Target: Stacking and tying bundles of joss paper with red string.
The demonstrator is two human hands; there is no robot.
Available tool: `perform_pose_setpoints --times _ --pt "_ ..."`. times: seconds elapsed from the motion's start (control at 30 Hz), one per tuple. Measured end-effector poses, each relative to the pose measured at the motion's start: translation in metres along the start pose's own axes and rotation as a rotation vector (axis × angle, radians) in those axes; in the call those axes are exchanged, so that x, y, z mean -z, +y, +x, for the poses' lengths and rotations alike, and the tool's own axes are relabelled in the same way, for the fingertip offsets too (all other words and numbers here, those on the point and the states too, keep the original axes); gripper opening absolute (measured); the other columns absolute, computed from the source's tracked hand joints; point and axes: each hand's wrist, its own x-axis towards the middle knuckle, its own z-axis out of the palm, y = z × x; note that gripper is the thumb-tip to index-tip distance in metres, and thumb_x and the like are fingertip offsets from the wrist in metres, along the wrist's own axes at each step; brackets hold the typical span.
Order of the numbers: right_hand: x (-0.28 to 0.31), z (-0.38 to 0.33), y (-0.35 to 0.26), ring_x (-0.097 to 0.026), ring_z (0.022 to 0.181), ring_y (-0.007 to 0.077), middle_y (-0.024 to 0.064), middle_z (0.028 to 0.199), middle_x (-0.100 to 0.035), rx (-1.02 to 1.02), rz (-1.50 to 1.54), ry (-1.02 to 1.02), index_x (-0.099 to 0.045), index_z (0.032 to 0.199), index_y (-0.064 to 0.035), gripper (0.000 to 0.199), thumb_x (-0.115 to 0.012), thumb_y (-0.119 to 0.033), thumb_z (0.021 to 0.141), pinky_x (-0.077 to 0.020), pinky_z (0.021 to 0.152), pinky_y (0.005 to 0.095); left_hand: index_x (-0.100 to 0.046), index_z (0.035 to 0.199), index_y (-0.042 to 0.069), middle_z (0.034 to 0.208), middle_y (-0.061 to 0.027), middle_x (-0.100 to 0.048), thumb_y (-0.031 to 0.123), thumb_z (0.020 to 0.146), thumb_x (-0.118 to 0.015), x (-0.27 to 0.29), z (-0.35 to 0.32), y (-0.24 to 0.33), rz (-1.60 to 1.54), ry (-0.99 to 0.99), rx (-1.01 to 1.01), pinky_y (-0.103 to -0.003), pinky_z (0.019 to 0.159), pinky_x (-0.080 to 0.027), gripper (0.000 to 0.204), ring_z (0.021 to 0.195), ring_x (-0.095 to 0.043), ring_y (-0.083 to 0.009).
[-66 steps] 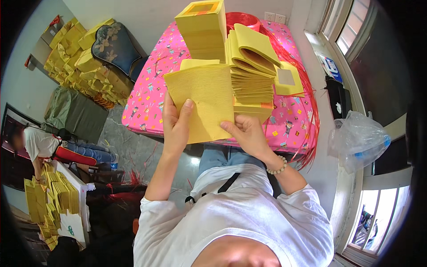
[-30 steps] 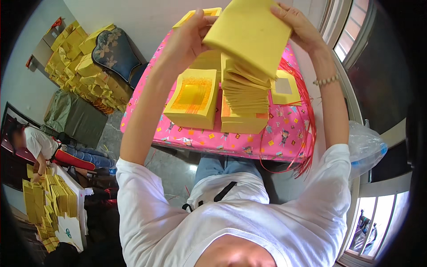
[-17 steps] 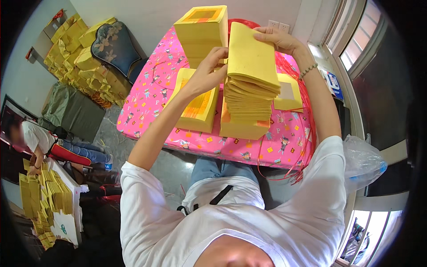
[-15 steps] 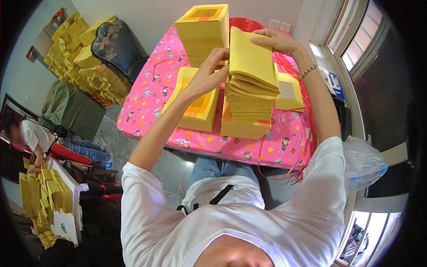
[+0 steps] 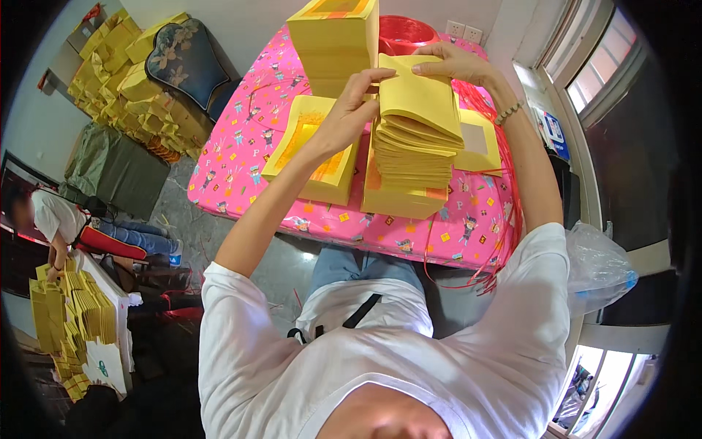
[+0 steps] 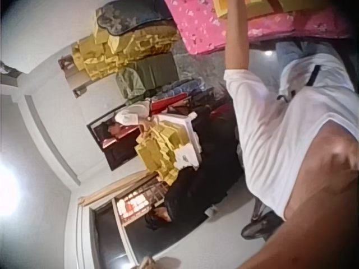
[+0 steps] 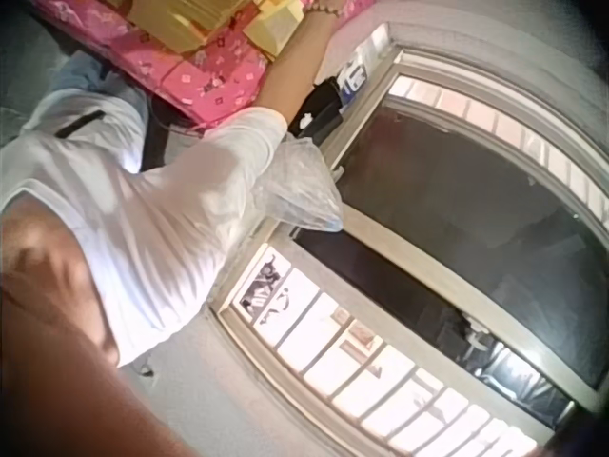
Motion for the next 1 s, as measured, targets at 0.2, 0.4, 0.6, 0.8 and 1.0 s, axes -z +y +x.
perform_pose_setpoints --times 0.2,0.4,0.6,0.8,1.0 --pt "-0.001 -0.001 -0.006 -0.055 0.081 0.0058 -0.0013 0.086 -0.061 -0.016 -0.167 0.021 -0.065 0.100 -0.0037 0.033 -0.066 -0.033 0.085 -0.0443 0.071 0.0230 -0.051 0.114 0.005 0.116 -0.0157 -0.042 0.031 0.091 -0.050 -0.006 0.010 0.007 0.088 0.123 0.124 -0.032 0.097 -0.034 0.034 0.115 -0.041 -0.0234" --pt "-0.019 -0.019 -0.024 -0.058 0.099 0.0198 0.0111 0.107 -0.061 0.166 -0.732 0.430 -0.060 0.109 0.0002 0.041 -0.065 -0.031 0.084 -0.0450 0.086 0.0331 -0.051 0.118 0.004 0.136 -0.0149 -0.030 0.029 0.088 -0.058 -0.012 0.011 -0.019 0.113 0.100 -0.029 -0.036 0.100 -0.038 0.040 0.127 -0.035 -0.0242" --pt "-0.066 -0.040 -0.012 -0.030 0.133 0.0354 0.0192 0.143 -0.035 0.111 -0.666 0.457 -0.044 0.136 -0.0093 0.065 -0.047 -0.054 0.090 -0.0267 0.110 0.0436 -0.045 0.130 0.005 0.145 -0.0162 -0.021 0.026 0.087 -0.054 -0.023 0.012 -0.017 0.266 0.076 -0.026 -0.037 0.105 -0.037 0.048 0.138 -0.019 -0.0264" --pt "-0.086 -0.045 0.006 -0.024 0.136 0.0382 0.0208 0.144 -0.032 0.074 -0.580 0.479 -0.037 0.141 -0.0108 0.071 -0.043 -0.059 0.090 -0.0212 0.112 0.0464 -0.040 0.137 0.006 0.151 -0.0138 -0.013 0.026 0.088 -0.049 -0.036 0.010 -0.032 0.046 0.090 -0.025 -0.038 0.106 -0.034 0.054 0.143 -0.008 -0.0249" --pt "-0.082 -0.041 -0.003 -0.023 0.136 0.0402 0.0208 0.144 -0.033 0.046 -0.518 0.476 -0.037 0.141 -0.0120 0.072 -0.046 -0.059 0.088 -0.0219 0.111 0.0480 -0.039 0.137 0.004 0.153 -0.0190 -0.008 0.028 0.086 -0.050 -0.039 0.008 -0.008 -0.212 0.166 0.040 -0.039 0.111 -0.022 0.057 0.143 -0.008 -0.0295"
